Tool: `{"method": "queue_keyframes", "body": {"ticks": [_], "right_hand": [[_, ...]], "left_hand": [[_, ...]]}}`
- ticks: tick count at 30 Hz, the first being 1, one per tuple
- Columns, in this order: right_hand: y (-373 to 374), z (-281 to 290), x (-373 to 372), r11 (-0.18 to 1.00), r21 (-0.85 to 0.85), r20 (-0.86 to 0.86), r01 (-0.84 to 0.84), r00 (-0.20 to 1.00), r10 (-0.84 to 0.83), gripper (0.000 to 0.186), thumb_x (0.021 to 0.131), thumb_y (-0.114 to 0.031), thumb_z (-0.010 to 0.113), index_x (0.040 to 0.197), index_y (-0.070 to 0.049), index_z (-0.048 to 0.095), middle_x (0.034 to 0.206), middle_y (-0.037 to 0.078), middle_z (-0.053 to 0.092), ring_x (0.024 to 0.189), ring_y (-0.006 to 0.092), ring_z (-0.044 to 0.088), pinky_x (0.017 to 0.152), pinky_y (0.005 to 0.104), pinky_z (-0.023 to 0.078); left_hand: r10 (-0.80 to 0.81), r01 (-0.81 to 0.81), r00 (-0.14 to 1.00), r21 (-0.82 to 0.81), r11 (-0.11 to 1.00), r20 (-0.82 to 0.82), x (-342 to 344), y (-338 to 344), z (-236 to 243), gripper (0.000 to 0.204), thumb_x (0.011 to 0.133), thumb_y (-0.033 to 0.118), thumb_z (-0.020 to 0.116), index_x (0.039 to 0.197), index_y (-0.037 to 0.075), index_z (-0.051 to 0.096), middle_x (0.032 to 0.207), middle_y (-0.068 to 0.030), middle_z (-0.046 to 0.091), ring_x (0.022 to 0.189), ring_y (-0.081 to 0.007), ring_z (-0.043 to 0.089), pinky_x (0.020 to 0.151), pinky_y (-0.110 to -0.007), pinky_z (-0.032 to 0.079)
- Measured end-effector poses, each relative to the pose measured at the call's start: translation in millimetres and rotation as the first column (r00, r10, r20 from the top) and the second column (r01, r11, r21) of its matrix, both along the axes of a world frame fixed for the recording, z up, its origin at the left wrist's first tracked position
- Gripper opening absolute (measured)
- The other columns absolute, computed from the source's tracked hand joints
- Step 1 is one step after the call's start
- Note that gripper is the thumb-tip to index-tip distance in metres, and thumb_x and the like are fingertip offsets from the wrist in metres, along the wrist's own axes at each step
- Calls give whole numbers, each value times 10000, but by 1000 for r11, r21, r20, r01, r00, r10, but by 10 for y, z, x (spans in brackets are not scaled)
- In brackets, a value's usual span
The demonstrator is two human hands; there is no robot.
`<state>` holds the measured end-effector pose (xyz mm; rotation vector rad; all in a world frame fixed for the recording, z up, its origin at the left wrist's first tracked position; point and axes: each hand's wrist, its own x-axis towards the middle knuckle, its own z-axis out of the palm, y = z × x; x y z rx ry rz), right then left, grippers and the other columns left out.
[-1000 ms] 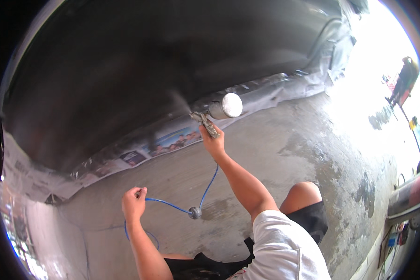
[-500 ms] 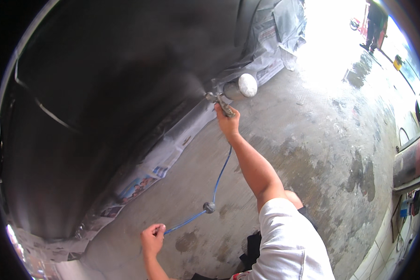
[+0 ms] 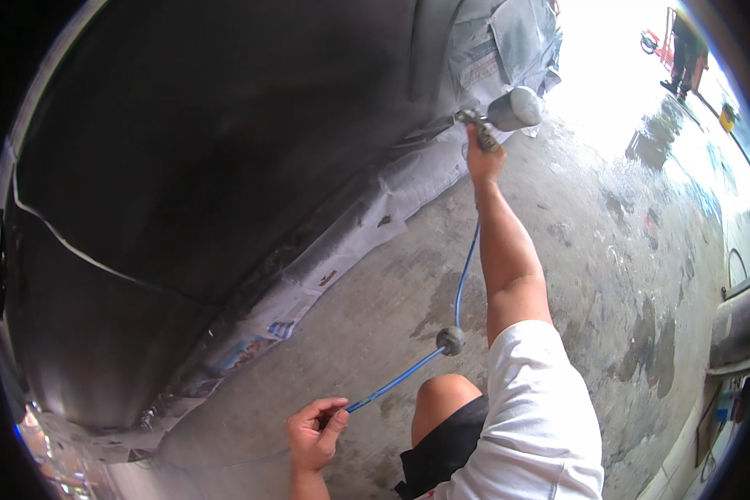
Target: The person wipes a masked car bumper with a sanding block, then walks to retrieve a spray gun. They spray black paint onto the bumper and lower front fascia, moving the gun in steady passes to cover the surface.
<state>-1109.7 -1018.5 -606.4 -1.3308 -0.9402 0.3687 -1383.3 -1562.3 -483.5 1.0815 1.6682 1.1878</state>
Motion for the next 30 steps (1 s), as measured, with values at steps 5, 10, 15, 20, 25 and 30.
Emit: {"method": "queue_keyframes", "body": {"ticks": [5,10,15,20,25,30], "right_hand": [[76,278,-46,971,239,39,-5,999,-5,391,967,-395,720,1120,-37,743,889,168,760,845,292,732,774,441,530],[-694,223,-921,924,65,-107,-376,918,381,324,1003,-383,699,894,-83,644,671,16,585,535,139,540,500,326,401],[-1912,361,-1982,839,-34,-320,-543,801,506,339,1016,-385,688,835,-115,589,614,-34,499,436,88,450,399,283,342],[-3061,421,-2957,825,-105,-313,-556,805,503,357,1024,-381,675,823,-108,561,615,-21,498,433,94,449,396,289,347],[-4368,468,-4023,772,-168,-283,-613,780,559,342,1018,-372,685,860,-77,610,622,-9,535,465,86,476,421,282,358],[-5625,673,-5315,757,-200,-227,-622,781,582,324,1019,-345,687,929,-35,650,654,18,606,526,83,527,457,282,382]], "left_hand": [[30,-45,980,71,996,197,-13,-46,-50,210,898,91,822,1069,-14,757,840,1,712,750,-61,615,670,-197,476],[167,-188,975,139,972,147,-577,-370,-120,207,885,98,836,1047,-5,758,848,11,688,761,-47,592,661,-191,458],[332,-325,942,116,939,-48,-1487,-1022,-180,213,839,34,823,1028,-7,734,842,32,652,742,-43,562,674,-206,459],[549,-494,809,262,829,-213,-2429,-1804,-398,128,853,50,802,955,2,741,755,-74,723,660,-126,671,592,-266,480],[516,-531,738,98,842,-434,-3298,-2821,-329,196,883,210,804,870,32,723,790,-139,740,722,-312,730,616,-353,535],[461,-565,728,-61,823,-508,-3686,-3741,-192,251,874,316,814,856,81,726,797,-118,745,743,-336,729,628,-407,553]]}}
